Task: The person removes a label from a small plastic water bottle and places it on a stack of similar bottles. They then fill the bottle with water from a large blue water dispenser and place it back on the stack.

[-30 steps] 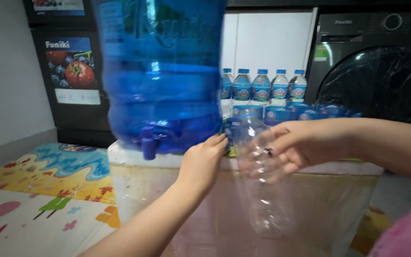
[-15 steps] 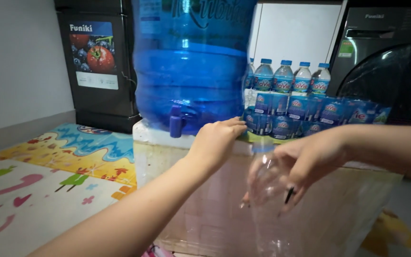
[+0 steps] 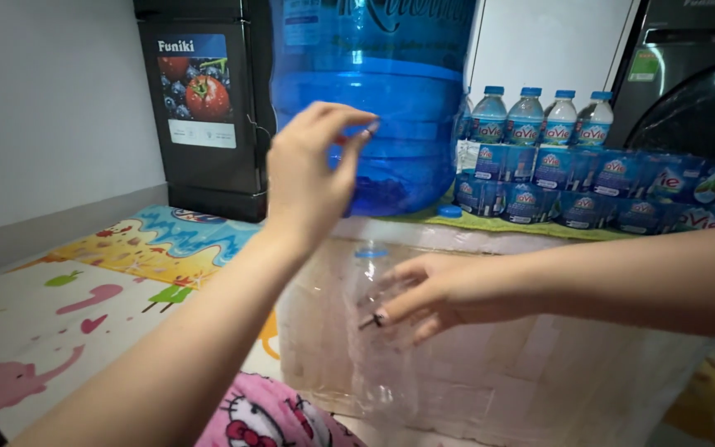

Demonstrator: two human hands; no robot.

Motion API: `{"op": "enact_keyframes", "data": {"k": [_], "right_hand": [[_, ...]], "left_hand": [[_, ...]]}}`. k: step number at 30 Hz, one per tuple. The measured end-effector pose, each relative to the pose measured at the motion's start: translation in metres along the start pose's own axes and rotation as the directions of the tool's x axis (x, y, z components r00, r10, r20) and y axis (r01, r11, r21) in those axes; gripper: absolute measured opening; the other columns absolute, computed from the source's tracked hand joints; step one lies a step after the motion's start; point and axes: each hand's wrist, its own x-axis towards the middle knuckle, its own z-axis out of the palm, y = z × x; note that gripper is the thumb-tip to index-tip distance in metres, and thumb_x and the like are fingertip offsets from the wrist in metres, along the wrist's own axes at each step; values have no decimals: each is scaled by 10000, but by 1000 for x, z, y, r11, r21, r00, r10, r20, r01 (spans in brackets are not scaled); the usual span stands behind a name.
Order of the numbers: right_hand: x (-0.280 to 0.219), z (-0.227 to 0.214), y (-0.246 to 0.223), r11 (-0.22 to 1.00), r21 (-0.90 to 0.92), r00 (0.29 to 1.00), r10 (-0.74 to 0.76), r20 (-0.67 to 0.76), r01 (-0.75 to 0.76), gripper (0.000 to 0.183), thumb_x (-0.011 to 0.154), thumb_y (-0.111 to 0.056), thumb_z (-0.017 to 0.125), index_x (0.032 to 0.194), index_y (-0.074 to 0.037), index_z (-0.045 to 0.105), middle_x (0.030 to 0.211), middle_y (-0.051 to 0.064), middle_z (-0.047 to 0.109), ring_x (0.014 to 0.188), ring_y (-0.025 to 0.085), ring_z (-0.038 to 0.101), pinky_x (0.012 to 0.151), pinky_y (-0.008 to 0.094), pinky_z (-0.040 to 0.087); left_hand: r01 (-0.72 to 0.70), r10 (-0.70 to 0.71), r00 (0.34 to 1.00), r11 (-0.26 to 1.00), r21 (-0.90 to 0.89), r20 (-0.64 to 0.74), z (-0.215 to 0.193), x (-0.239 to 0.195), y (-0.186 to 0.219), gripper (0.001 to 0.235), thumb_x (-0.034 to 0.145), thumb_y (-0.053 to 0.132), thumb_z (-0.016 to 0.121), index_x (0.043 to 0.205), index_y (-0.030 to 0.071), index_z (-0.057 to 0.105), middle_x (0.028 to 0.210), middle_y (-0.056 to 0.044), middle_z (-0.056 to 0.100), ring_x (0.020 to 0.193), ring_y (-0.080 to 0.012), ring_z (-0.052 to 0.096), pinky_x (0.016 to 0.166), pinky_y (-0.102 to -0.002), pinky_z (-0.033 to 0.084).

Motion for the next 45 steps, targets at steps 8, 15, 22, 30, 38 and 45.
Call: {"op": "enact_keyframes", "data": {"k": [8, 15, 22, 30, 38, 45], "right_hand": [[34, 12, -4, 1000, 10, 990, 5, -139, -4, 676, 744, -121, 841, 1361, 3, 595, 1110, 144, 701, 959, 270, 745, 826, 379, 595], [57, 4, 2, 995, 16, 973, 100, -208, -99, 535, 726, -173, 870, 1205, -27, 683, 1028, 118, 729, 899, 262, 748, 835, 369, 577], [56, 22, -20, 990, 143, 963, 38, -268, 1, 1126, 637, -122, 881, 1560, 51, 259, 1409, 292, 497, 1285, 399, 598, 1025, 529, 500], [83, 1, -11, 970, 229, 956, -14, -293, 85, 514, 762, 4, 703, 1273, 29, 656, 1156, 189, 752, 1033, 288, 720, 928, 386, 569], [99, -21, 2, 967, 157, 975, -181, -131, 201, 560, 702, -48, 752, 1260, -9, 713, 1201, 131, 824, 1116, 221, 759, 998, 363, 591], [115, -29, 13, 912, 207, 932, -363, 2, 355, 504, 682, -116, 805, 1170, -14, 730, 1126, 74, 803, 1055, 183, 737, 971, 360, 600]], "left_hand": [[559, -535, 811, 828, -41, 238, -12, -8, -22, 143, 948, 289, 684, 1036, 289, 798, 918, 50, 796, 940, -202, 785, 812, -342, 603], [725, -609, 686, 618, -304, 398, -18, -9, -7, 203, 951, 226, 654, 1028, 151, 826, 996, -100, 809, 990, -208, 769, 877, -363, 630], [716, -570, 695, 606, -347, 439, -13, -19, -27, 162, 957, 234, 699, 1034, 162, 822, 1003, -38, 793, 983, -109, 694, 902, -329, 628], [668, -468, 737, 617, -417, 488, -19, -19, -30, 258, 941, 274, 639, 1045, 97, 796, 1047, -37, 829, 1003, -97, 775, 954, -246, 620], [780, -558, 625, 488, -393, 546, -16, -10, -32, 278, 888, 221, 676, 1046, 32, 806, 1035, -113, 847, 991, -156, 802, 893, -279, 658], [797, -582, 586, 541, -270, 563, -19, 0, -35, 266, 881, 237, 684, 1015, 66, 836, 966, -73, 877, 949, -120, 820, 915, -261, 657]]}}
